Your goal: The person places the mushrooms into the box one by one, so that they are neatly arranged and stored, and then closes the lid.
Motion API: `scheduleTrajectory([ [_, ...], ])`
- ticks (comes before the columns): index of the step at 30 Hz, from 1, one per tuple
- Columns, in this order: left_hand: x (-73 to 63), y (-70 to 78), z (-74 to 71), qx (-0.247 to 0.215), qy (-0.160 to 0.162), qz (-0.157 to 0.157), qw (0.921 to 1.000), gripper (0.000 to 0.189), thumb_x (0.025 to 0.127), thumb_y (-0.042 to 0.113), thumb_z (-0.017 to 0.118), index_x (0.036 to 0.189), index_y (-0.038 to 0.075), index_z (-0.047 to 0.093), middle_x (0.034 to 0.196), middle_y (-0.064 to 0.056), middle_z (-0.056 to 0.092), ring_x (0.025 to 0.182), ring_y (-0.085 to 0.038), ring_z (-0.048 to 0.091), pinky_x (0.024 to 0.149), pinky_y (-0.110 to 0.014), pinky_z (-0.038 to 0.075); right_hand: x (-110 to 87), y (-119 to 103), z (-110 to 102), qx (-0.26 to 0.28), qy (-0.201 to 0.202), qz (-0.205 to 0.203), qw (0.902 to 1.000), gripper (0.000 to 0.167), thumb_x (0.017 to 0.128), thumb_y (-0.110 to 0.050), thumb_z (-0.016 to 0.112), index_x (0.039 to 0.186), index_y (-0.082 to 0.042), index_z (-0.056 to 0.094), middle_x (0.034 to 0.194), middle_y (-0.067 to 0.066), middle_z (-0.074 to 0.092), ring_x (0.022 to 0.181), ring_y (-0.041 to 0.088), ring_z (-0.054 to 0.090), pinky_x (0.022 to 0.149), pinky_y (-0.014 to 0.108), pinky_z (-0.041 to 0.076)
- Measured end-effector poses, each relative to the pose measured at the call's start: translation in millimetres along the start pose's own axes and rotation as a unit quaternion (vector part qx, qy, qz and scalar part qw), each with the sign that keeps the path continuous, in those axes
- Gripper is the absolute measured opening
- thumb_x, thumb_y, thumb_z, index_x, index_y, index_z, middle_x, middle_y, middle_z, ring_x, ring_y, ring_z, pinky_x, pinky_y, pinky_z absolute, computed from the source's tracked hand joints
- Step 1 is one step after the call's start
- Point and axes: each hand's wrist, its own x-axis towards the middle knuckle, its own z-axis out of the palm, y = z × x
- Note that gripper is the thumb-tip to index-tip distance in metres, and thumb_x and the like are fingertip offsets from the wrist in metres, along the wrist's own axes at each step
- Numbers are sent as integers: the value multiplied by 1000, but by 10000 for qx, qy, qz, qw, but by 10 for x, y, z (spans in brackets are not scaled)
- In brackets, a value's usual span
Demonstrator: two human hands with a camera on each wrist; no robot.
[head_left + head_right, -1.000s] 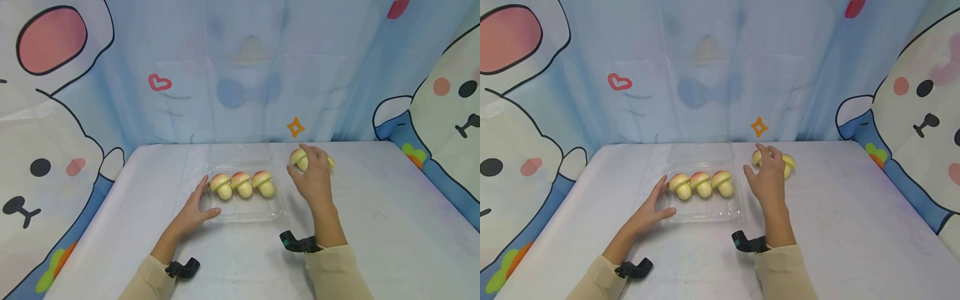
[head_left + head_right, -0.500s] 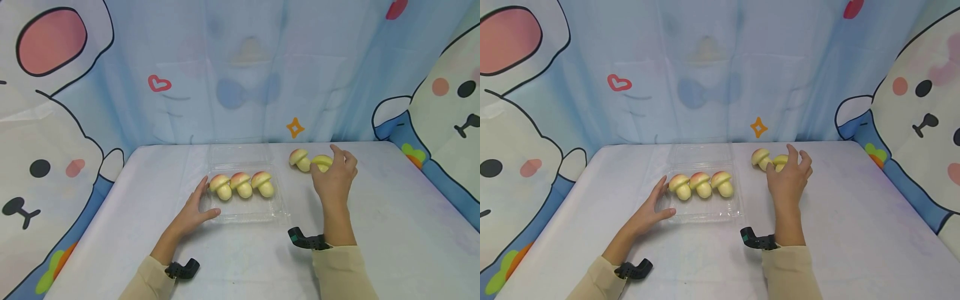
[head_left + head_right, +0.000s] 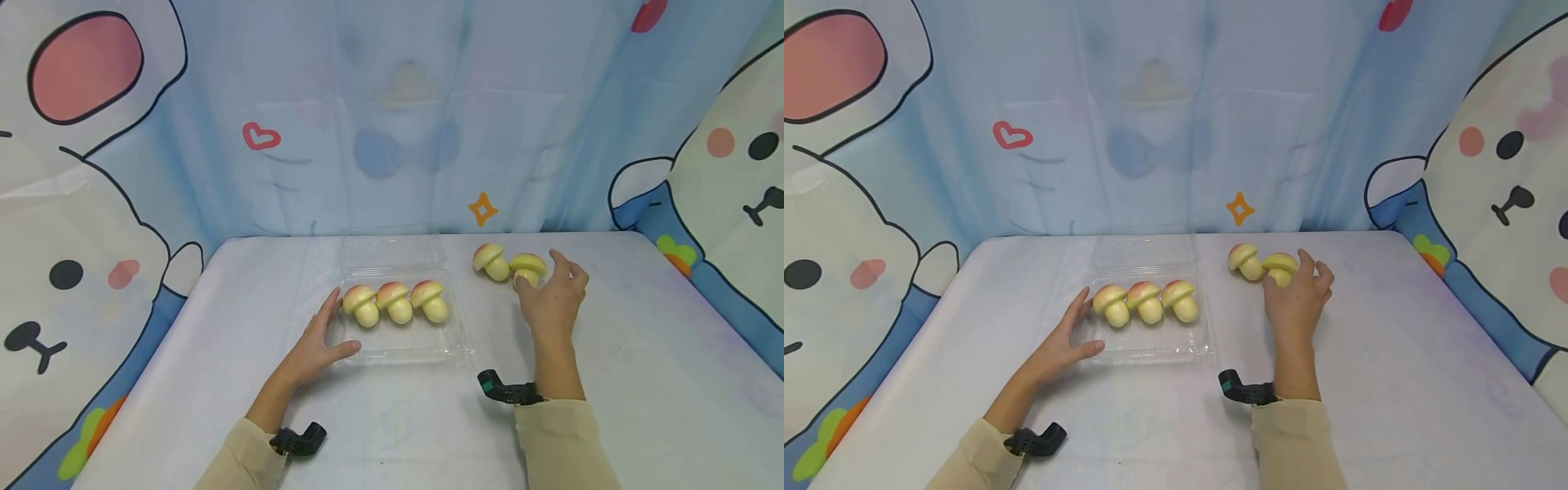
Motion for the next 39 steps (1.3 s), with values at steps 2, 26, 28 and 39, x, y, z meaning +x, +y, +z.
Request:
scheduleTrajectory([
  [2,-2,-1,0,-7,-11,2,10000,104,91,37,75,168,24,7,172,-14,24,160,-36,14,125,-67,10,14,52,29,-4,-56,17,10000,75,98,-21,64,164,-11,28,166,25,15,154,46,22,121,61,31],
  [26,8,-20,31,12,-14,-11,10000,105,90,41,75,168,25,7,171,-13,25,161,-35,15,126,-66,7,149,368,255,-65,-269,-134,9995,77,98,-13,63,165,-10,25,164,26,20,149,49,33,121,63,30],
  [28,8,-22,29,33,-37,-6,10000,104,91,41,74,168,25,7,172,-13,24,161,-35,14,126,-66,6,164,382,261,-104,-309,-113,9994,76,98,-13,63,164,-11,26,164,26,21,149,50,33,121,63,30],
  [39,12,-19,1,101,37,-6,9999,103,91,38,74,168,27,7,171,-14,25,160,-36,15,125,-67,12,230,433,335,-10,-214,-253,9994,70,99,-12,60,162,-13,31,162,26,24,145,50,38,118,64,33],
])
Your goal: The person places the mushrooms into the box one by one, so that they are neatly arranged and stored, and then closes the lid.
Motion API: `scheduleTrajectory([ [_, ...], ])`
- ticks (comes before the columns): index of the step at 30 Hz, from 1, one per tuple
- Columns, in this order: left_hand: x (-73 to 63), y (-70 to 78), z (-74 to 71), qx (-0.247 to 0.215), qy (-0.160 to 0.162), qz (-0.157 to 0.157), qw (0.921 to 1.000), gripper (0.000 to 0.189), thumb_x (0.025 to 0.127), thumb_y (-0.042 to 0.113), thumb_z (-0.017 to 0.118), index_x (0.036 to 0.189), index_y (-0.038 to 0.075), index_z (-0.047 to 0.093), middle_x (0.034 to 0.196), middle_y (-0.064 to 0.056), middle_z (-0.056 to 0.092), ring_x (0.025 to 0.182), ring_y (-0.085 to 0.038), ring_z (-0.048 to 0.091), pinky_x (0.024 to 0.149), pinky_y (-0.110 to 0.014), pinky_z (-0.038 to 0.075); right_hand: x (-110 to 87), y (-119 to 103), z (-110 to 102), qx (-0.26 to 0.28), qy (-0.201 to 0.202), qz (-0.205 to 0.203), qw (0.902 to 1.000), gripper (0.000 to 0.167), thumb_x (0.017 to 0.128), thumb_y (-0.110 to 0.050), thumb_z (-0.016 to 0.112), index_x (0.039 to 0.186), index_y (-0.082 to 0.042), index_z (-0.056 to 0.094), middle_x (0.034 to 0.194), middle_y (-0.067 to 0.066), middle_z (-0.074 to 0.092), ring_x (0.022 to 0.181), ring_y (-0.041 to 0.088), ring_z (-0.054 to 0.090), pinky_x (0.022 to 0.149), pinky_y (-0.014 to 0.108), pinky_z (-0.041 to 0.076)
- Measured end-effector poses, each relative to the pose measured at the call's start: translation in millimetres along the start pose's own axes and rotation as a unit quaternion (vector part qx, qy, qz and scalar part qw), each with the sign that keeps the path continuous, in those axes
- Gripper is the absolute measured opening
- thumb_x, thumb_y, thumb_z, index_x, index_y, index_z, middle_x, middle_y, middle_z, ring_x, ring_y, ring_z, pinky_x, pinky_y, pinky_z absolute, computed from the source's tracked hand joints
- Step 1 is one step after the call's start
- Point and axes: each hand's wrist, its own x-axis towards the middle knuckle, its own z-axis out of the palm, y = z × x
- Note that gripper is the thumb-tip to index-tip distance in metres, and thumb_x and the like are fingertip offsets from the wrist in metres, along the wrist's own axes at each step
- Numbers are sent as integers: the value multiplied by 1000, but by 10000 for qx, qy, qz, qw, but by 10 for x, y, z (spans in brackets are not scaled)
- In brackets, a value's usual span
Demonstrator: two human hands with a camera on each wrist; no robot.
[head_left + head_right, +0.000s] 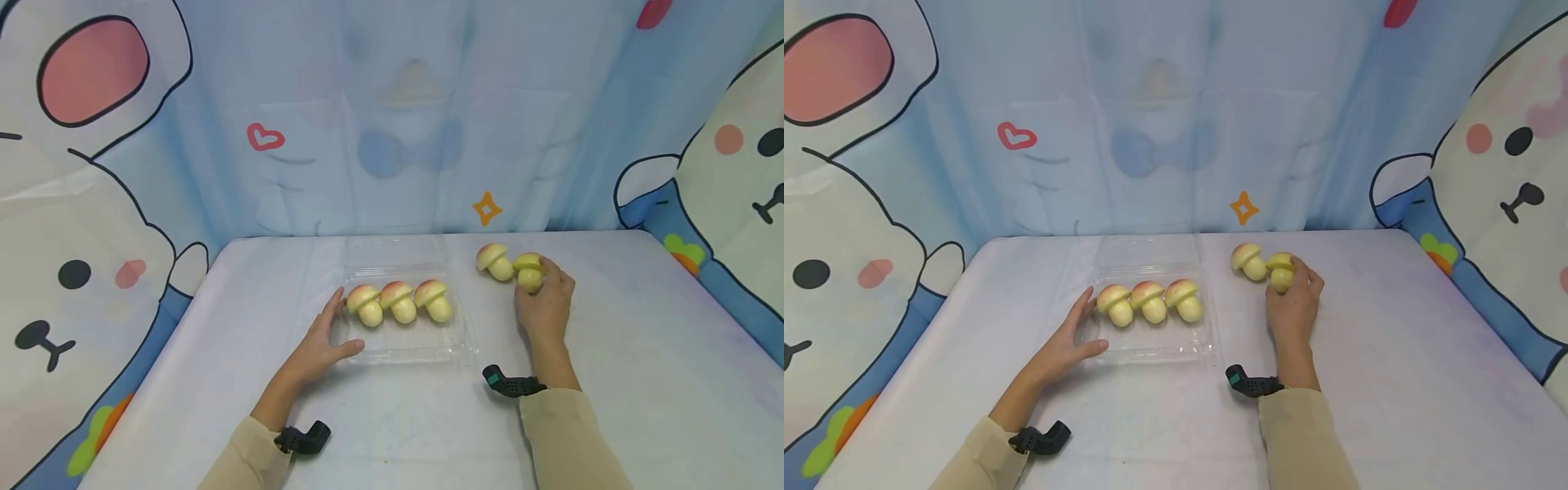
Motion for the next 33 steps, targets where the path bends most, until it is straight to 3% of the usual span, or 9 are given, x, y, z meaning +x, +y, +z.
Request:
scheduleTrajectory([
  [17,1,-5,9,-89,6,30,10000,104,91,38,76,168,27,7,171,-14,25,160,-35,16,126,-66,10,-38,-21,10,-99,321,134,9993,66,101,-16,61,160,-11,33,161,23,30,135,44,48,111,60,42],
  [27,10,-9,16,-98,9,-5,10000,103,91,37,75,168,28,8,171,-14,25,160,-35,16,126,-66,10,-27,-12,14,-72,522,-109,9985,64,98,-12,63,157,-6,37,150,25,44,128,43,51,106,59,42],
  [33,10,-13,14,-118,-6,-9,9999,102,91,36,74,168,28,8,171,-14,25,161,-35,15,126,-66,10,-43,0,9,137,409,-86,9990,65,100,-9,59,160,-11,35,156,25,38,125,40,51,105,56,43],
])
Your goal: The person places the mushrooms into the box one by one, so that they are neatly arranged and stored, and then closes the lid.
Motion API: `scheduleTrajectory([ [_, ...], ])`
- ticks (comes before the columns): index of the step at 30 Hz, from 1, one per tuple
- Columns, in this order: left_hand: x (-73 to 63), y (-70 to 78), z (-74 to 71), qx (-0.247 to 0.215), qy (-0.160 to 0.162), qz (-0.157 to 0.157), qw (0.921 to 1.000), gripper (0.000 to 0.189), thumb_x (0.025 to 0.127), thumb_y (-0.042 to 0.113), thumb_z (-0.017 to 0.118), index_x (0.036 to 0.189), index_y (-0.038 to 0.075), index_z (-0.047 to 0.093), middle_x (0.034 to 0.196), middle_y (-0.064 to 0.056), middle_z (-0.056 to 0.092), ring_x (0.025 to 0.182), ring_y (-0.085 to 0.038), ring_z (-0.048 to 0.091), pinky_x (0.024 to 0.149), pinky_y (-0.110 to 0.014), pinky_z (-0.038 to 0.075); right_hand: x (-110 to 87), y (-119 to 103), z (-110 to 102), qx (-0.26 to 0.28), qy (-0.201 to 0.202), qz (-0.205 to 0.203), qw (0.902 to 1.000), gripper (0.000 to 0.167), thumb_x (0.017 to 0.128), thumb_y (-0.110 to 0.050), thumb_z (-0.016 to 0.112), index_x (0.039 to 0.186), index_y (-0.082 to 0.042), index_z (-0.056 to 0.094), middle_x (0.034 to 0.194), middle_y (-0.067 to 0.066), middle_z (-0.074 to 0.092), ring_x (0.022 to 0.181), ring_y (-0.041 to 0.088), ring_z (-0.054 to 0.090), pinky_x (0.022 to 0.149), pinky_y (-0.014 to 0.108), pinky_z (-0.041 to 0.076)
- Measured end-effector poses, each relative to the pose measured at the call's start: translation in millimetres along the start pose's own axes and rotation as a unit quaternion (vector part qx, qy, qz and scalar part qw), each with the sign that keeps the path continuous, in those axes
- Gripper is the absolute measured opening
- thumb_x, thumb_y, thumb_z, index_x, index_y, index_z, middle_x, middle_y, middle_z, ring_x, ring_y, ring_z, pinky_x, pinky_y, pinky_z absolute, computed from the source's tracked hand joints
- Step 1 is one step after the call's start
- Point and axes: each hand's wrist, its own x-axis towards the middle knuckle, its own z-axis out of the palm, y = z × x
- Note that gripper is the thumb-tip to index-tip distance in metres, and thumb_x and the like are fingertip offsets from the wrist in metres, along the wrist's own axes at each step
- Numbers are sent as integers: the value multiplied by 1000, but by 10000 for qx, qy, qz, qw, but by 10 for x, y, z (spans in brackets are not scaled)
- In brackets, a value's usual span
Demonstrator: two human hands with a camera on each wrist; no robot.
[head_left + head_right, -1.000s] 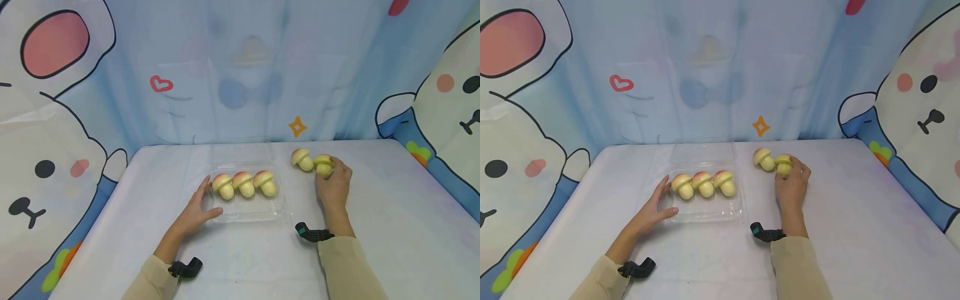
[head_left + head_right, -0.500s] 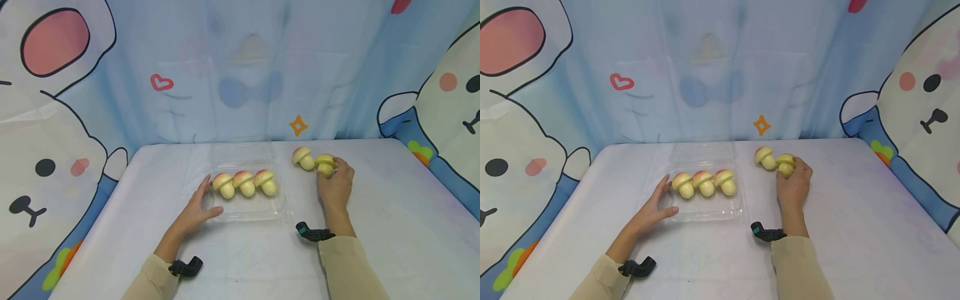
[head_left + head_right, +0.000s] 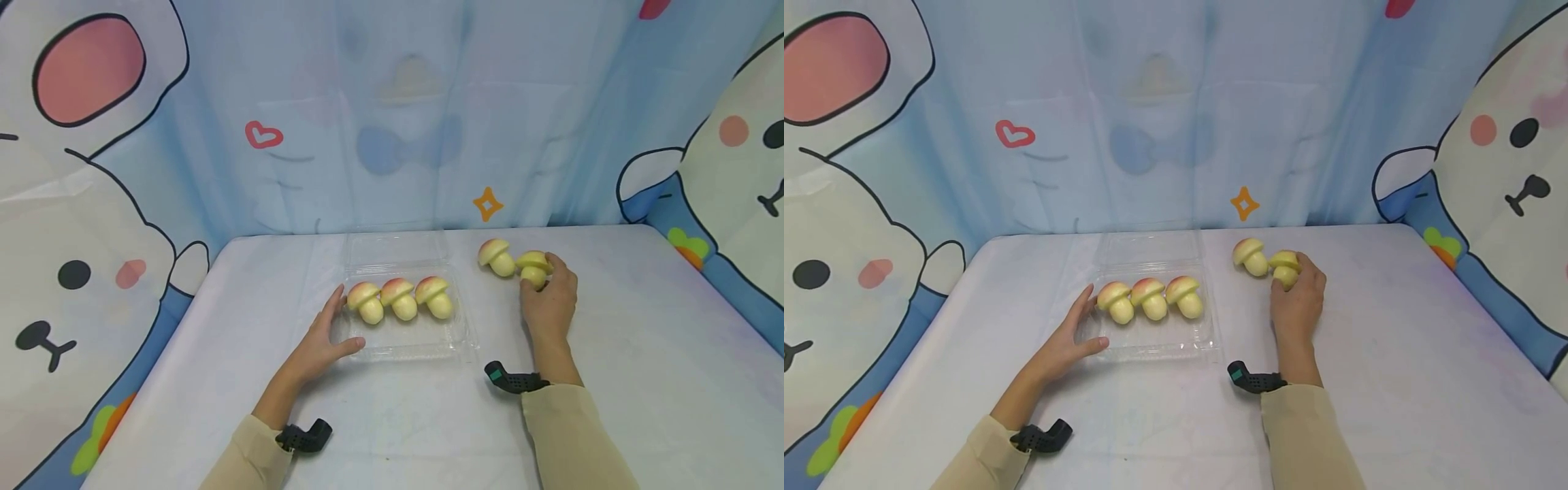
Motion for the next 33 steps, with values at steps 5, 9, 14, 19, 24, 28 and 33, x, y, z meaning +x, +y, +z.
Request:
scheduleTrajectory([
  [5,0,0,-2,23,5,-7,10000,103,91,37,75,168,28,7,171,-14,24,160,-36,15,125,-66,10,2,9,0,111,-42,29,9999,65,100,-8,57,161,-12,36,158,23,35,124,38,51,103,52,45],
  [9,-3,3,-6,28,21,-26,10000,103,91,37,75,168,29,7,171,-13,24,161,-35,15,126,-66,10,-4,0,-5,157,25,133,9998,66,100,-9,58,161,-14,35,156,22,36,121,35,53,102,50,46],
  [14,-3,12,-4,22,27,-47,10000,102,91,36,75,168,29,7,172,-12,24,161,-34,15,126,-65,10,0,-38,-32,273,192,231,9992,66,100,-11,57,162,-17,34,157,19,35,125,35,53,105,49,47],
  [19,-2,12,-10,34,0,12,10000,105,90,40,76,168,28,7,172,-13,24,160,-36,14,125,-66,10,12,-73,-65,514,281,328,9977,66,100,-13,58,161,-20,36,159,16,34,129,33,54,109,46,48],
  [24,-9,32,-13,9,4,15,10000,105,90,41,76,168,27,7,172,-13,25,161,-35,14,126,-65,10,12,-99,-89,669,297,430,9964,67,99,-15,62,161,-23,37,159,14,33,128,31,56,108,44,49],
  [28,-8,31,-12,-5,-10,-10,10000,105,90,40,76,168,26,7,172,-12,24,161,-35,14,126,-65,10,3,-138,-111,725,295,481,9958,67,99,-15,63,161,-23,37,159,13,33,128,30,57,108,43,50],
  [33,-9,21,-11,-10,-28,2,10000,105,90,40,76,168,26,7,172,-12,24,161,-34,14,126,-65,11,-8,-207,-147,695,305,510,9958,67,100,-16,63,161,-22,36,159,13,33,130,30,56,110,42,49],
])
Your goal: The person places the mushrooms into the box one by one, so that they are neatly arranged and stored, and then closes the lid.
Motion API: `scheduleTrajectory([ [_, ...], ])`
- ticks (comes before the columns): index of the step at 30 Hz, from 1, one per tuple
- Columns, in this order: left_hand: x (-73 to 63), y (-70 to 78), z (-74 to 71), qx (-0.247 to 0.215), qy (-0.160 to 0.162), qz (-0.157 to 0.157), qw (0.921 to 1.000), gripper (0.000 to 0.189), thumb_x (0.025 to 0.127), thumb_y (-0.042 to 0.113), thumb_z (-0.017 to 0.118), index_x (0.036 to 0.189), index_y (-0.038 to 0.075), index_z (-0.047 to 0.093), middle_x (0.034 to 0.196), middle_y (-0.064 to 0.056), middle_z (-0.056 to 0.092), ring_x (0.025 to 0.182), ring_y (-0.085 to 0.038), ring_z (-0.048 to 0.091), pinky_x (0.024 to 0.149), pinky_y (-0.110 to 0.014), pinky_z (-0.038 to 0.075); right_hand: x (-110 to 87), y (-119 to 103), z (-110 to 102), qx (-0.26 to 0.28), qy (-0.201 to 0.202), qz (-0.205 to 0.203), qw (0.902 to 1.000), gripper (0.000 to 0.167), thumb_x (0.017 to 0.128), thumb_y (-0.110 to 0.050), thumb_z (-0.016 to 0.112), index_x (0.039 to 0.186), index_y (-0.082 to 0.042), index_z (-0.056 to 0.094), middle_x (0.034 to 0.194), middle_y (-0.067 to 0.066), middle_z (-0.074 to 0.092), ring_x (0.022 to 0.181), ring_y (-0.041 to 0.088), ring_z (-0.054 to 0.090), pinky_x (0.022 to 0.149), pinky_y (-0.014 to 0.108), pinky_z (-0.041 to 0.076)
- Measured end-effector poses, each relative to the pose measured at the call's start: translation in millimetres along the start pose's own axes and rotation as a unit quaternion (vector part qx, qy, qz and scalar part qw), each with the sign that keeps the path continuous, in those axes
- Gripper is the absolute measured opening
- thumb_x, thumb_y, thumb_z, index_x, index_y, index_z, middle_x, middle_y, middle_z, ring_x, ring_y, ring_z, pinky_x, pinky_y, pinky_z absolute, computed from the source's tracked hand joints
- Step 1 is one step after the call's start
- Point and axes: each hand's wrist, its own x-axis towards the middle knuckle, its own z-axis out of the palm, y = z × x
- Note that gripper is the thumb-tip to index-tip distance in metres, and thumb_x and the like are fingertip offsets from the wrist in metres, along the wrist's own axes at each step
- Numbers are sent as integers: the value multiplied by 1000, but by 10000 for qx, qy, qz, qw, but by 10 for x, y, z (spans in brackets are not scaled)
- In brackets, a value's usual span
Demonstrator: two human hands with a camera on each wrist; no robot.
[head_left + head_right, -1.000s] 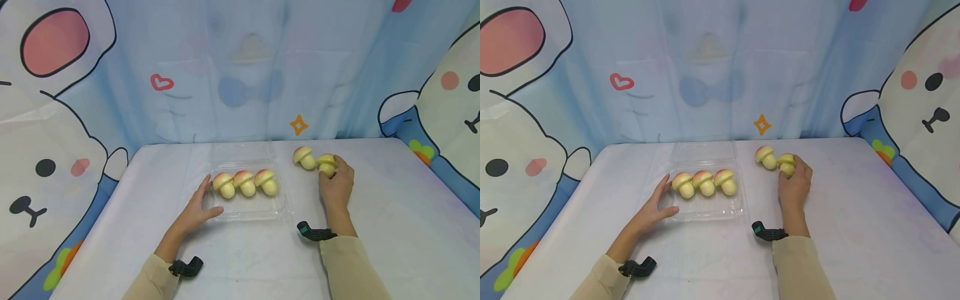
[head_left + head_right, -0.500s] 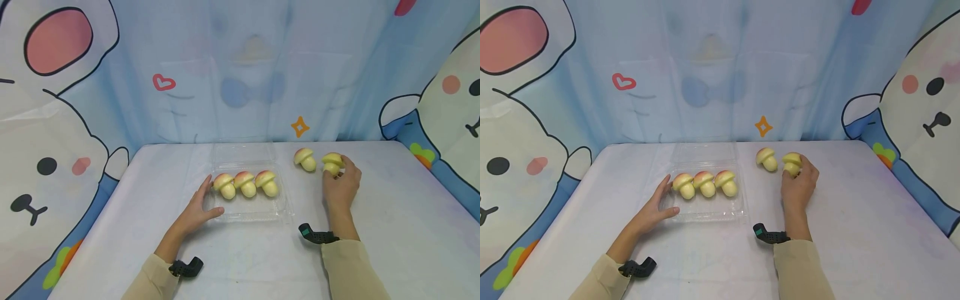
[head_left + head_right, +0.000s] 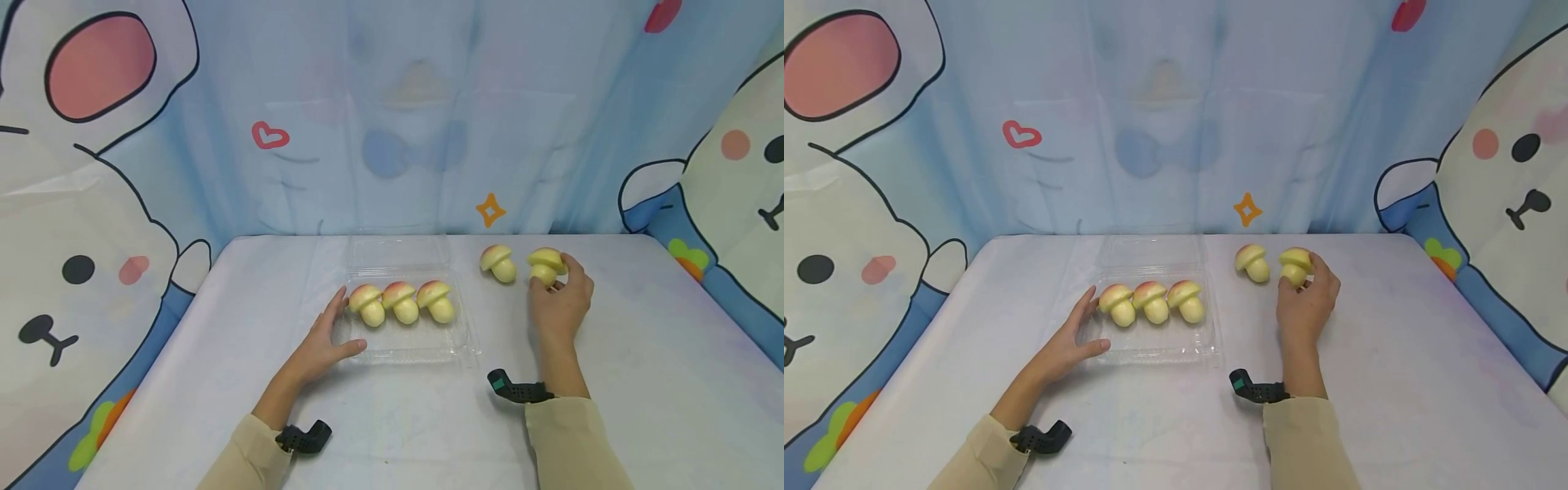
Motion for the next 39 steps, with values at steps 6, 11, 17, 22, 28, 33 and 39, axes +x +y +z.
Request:
scheduleTrajectory([
  [6,1,-2,2,18,3,17,10000,104,90,41,76,168,26,8,172,-11,24,161,-34,14,126,-65,10,-4,-73,-45,-45,-17,-35,10000,67,99,-16,63,161,-21,37,159,14,33,130,31,57,111,42,49],
  [11,4,-7,-5,56,20,39,10000,105,90,42,75,168,25,8,171,-12,25,160,-35,15,126,-65,11,-7,-156,-91,-147,-268,-7,9995,67,101,-18,63,162,-22,35,162,13,33,132,32,57,111,44,49],
  [17,2,-7,0,75,12,25,10000,104,91,40,75,168,26,8,172,-12,25,160,-34,15,126,-65,11,-29,-279,-168,-292,-706,-55,9971,68,102,-20,63,163,-23,33,163,14,32,135,34,56,109,48,51],
  [22,8,-18,-2,102,19,22,9999,103,91,38,74,168,25,8,172,-12,25,160,-35,15,125,-66,12,-46,-379,-224,-353,-874,-89,9955,68,102,-23,63,163,-24,32,164,13,33,136,34,56,107,49,52],
  [28,8,-8,-3,113,15,15,9999,103,91,40,74,168,26,8,172,-11,25,160,-35,15,125,-65,11,-74,-451,-271,-384,-902,-290,9948,67,102,-23,63,162,-23,33,164,14,34,135,36,58,106,50,53],
  [33,10,-8,-9,123,11,29,9999,105,90,42,75,168,25,7,171,-12,25,160,-35,15,125,-66,12,-92,-490,-310,-385,-986,-407,9935,67,101,-24,64,162,-22,35,164,14,35,134,36,59,105,51,53],
  [39,10,-5,-6,103,17,1,9999,103,91,37,74,168,25,7,172,-11,25,160,-35,15,125,-66,11,-121,-529,-352,-403,-1209,-600,9900,69,100,-24,65,161,-18,36,163,17,38,132,38,60,104,54,53],
])
